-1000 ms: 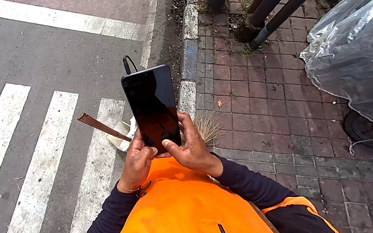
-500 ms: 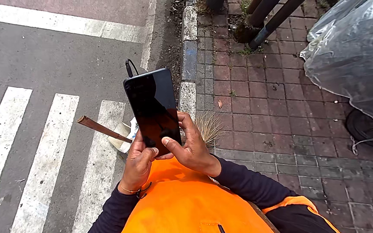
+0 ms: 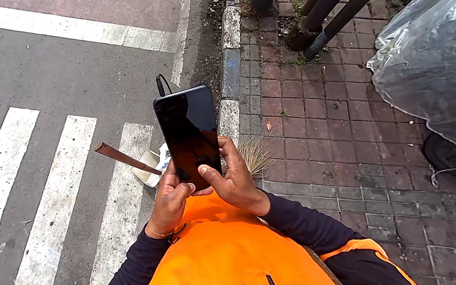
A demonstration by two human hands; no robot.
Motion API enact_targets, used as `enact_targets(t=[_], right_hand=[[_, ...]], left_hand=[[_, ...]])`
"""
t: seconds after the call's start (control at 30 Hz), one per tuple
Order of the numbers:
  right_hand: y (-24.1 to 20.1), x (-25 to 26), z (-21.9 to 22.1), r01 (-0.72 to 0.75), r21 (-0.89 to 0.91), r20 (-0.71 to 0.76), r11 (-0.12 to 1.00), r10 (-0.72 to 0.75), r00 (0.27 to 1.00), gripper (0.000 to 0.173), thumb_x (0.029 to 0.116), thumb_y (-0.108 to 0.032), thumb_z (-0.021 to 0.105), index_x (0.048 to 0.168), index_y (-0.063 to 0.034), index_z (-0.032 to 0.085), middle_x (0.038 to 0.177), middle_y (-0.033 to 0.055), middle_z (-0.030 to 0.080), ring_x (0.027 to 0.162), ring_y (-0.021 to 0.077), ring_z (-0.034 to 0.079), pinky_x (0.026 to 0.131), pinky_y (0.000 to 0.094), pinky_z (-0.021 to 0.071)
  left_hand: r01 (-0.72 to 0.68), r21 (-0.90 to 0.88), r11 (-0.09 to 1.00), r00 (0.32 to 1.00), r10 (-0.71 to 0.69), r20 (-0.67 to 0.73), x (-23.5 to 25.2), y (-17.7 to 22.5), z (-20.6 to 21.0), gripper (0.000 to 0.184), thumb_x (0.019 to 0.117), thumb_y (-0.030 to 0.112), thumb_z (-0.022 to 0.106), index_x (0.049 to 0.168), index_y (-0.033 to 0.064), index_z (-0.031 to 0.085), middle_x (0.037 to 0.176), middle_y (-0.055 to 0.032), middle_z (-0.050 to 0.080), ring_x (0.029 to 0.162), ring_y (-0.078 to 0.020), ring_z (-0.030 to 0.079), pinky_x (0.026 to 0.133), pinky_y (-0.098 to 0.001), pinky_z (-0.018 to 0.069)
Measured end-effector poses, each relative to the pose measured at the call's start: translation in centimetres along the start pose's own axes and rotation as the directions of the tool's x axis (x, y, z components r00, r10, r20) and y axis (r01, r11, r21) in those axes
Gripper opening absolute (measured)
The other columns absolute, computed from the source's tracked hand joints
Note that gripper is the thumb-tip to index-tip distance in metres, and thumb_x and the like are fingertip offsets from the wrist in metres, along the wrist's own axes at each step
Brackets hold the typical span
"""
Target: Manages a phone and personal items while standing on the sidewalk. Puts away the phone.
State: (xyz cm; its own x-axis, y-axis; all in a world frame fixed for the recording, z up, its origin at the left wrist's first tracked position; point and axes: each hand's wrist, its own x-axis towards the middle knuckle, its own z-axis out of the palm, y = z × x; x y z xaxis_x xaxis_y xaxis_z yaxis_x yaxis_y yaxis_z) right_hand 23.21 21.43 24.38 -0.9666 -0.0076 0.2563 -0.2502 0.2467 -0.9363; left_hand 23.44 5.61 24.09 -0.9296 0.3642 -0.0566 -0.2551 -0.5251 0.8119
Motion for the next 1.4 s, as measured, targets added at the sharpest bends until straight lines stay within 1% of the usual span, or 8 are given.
enact_targets(t=[0.1,0.37,0.53,0.8,0.97,1.13,1.3,1.4], right_hand=[[0.1,0.0,-0.1,-0.002,0.002,-0.002,1.0,0.002,1.0,0.033,0.0925,-0.017,0.063,0.12,0.0002,0.057,0.114,0.0076,0.062,0.109,0.0076,0.061,0.094,0.0248,0.0521],[0.4,0.0,-1.3,0.007,0.084,0.147,0.996,-0.019,0.989,0.047,0.0896,-0.013,0.061,0.133,0.0045,0.052,0.129,0.013,0.059,0.122,0.0126,0.058,0.102,0.0306,0.0516],[0.7,0.5,-2.9,-0.01,0.143,0.235,0.99,-0.024,0.972,0.048,0.0904,-0.01,0.056,0.136,0.0051,0.057,0.14,0.0137,0.056,0.129,0.0159,0.055,0.105,0.0325,0.0506],[0.7,0.3,-2.8,-0.006,0.127,0.167,0.992,-0.016,0.986,0.034,0.0935,-0.008,0.054,0.124,0.0036,0.063,0.131,0.0116,0.06,0.124,0.0143,0.058,0.101,0.0306,0.0534],[0.6,0.0,-2.5,0.036,0.054,0.215,0.998,-0.047,0.976,0.05,0.0879,-0.011,0.06,0.135,0.0051,0.054,0.133,0.0145,0.059,0.124,0.0166,0.057,0.103,0.0327,0.0504],[0.9,-0.2,-1.9,0.118,-0.055,0.192,0.992,-0.106,0.976,0.053,0.0868,-0.009,0.061,0.137,0.0066,0.05,0.128,0.0167,0.061,0.118,0.0182,0.059,0.1,0.0324,0.0495],[0.7,-0.4,-1.4,0.122,-0.087,0.17,0.989,-0.106,0.98,0.068,0.0855,-0.023,0.071,0.141,0.0063,0.045,0.129,0.018,0.06,0.122,0.0193,0.058,0.103,0.0335,0.0492],[0.8,-0.6,-0.7,0.116,-0.114,0.124,0.987,-0.102,0.987,0.074,0.0842,-0.023,0.074,0.142,0.0078,0.041,0.13,0.0209,0.058,0.121,0.0208,0.057,0.101,0.0332,0.0493]], left_hand=[[0.004,0.005,1.0,1.0,-0.004,0.003,0.0,0.0,0.1,0.051,0.0854,-0.006,0.043,0.132,0.0151,0.046,0.113,0.002,0.071,0.098,-0.0142,0.073,0.079,-0.0367,0.0652],[0.015,-0.003,1.0,1.0,-0.016,-0.018,-0.1,0.1,-0.1,0.05,0.0867,-0.005,0.043,0.132,0.0153,0.045,0.113,0.0009,0.071,0.099,-0.0152,0.073,0.079,-0.0367,0.0651],[0.019,-0.007,1.0,0.999,-0.019,-0.026,-0.2,0.3,-0.3,0.045,0.0911,-0.003,0.042,0.131,0.0159,0.046,0.114,-0.0012,0.072,0.096,-0.0177,0.075,0.075,-0.0383,0.066],[0.031,-0.006,0.999,0.999,-0.031,-0.007,-0.2,0.2,-0.2,0.041,0.095,-0.001,0.045,0.132,0.0162,0.046,0.114,-0.0016,0.072,0.097,-0.0184,0.075,0.075,-0.0378,0.0661],[0.045,0.026,0.999,0.995,-0.043,-0.089,-0.2,0.2,0.1,0.032,0.1016,0.003,0.042,0.131,0.0161,0.047,0.109,-0.001,0.073,0.092,-0.0169,0.076,0.071,-0.0348,0.0663],[0.019,0.007,1.0,0.999,-0.019,-0.051,-0.2,0.1,-0.1,0.039,0.0935,0.0,0.045,0.13,0.0161,0.047,0.11,-0.0003,0.072,0.092,-0.0164,0.075,0.073,-0.0357,0.0659],[0.024,-0.006,1.0,0.998,-0.025,-0.057,-0.1,0.3,0.2,0.049,0.0862,-0.004,0.042,0.13,0.0162,0.047,0.107,0.0027,0.072,0.092,-0.012,0.074,0.077,-0.0328,0.0647],[0.012,0.009,1.0,0.999,-0.011,-0.048,0.0,0.3,0.4,0.05,0.0849,-0.005,0.041,0.13,0.0159,0.047,0.108,0.0038,0.072,0.093,-0.0102,0.073,0.078,-0.0309,0.0638]])
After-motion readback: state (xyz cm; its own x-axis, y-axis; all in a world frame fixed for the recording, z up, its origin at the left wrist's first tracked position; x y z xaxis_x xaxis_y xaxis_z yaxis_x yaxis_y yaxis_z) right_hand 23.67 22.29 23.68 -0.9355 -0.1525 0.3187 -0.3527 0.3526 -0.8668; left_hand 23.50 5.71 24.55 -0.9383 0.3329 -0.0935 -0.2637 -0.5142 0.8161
